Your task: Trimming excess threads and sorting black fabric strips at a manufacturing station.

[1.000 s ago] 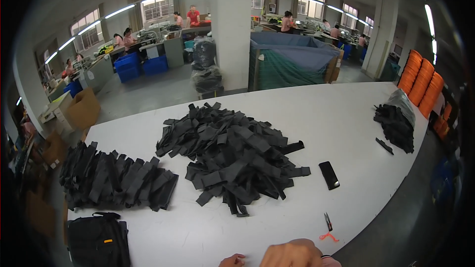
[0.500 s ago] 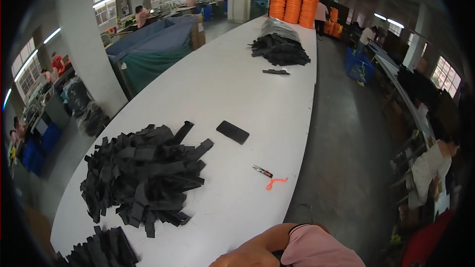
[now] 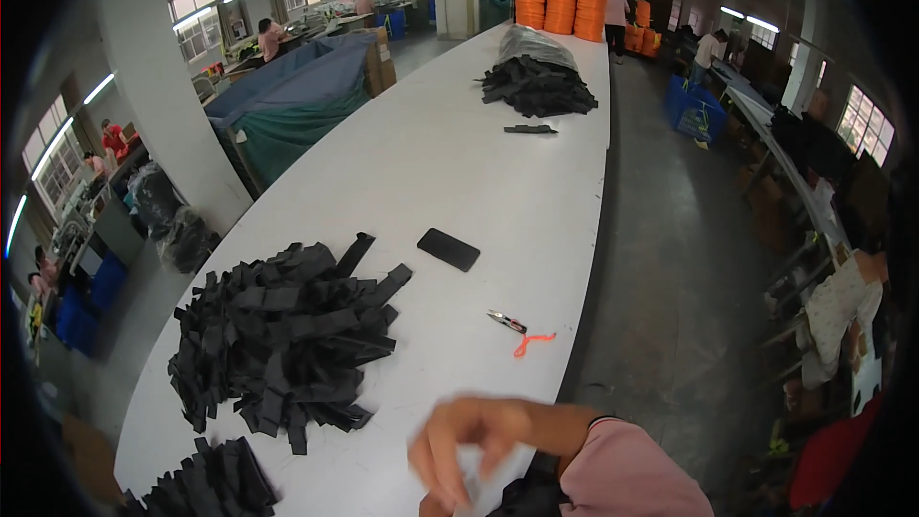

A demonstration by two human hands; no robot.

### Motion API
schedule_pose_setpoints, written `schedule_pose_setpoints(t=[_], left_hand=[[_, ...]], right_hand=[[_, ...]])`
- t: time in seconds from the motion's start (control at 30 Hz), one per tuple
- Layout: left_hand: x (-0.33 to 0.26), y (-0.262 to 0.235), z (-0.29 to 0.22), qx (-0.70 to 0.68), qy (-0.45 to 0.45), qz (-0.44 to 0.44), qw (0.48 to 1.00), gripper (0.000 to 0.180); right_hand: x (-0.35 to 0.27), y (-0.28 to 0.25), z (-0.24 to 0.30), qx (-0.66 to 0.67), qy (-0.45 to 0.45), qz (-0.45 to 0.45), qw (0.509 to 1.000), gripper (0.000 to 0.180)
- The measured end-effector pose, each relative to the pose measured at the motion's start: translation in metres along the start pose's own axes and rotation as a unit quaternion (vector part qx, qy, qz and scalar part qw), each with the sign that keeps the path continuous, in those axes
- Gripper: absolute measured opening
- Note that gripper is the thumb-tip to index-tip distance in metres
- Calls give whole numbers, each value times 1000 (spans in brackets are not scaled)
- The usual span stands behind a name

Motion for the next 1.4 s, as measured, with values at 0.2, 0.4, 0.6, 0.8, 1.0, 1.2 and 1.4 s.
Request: schedule_pose_setpoints(t=[0.2, 0.4, 0.6, 0.8, 1.0, 1.2, 1.4], left_hand=[[-9, -4, 34, 0, -10, -22, 1000, 34], [-13, -11, 41, -17, -2, -48, 999, 33], [-14, 15, 15, -36, -10, -51, 998, 26], [-36, 22, 54, -94, -174, -70, 978, 41], [-27, 21, -1, -108, -179, -70, 975, 43], [-37, 22, 28, -131, -110, -124, 977, 32], [-29, 22, 27, -109, -133, -119, 978, 31]], right_hand=[[-120, -221, 101, -172, -41, -654, 735, 51], [-159, -304, 194, -425, 118, -717, 540, 45], [-259, -253, -19, -570, 525, -153, 613, 30], [-294, -265, -72, -679, 414, -370, 479, 21], [-376, -299, -44, -701, 417, -466, 343, 50], [-359, -308, -87, -654, 490, -476, 324, 55], [-369, -322, -84, -605, 495, -505, 366, 35]])
Point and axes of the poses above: each hand's wrist, its own x-axis towards the middle knuckle, its own y-axis out of the palm, z = x × y, the point moved 3 cm from there along x, towards the middle knuckle, and after that the axes turned 1 degree about -z, right-handed, at the moved point
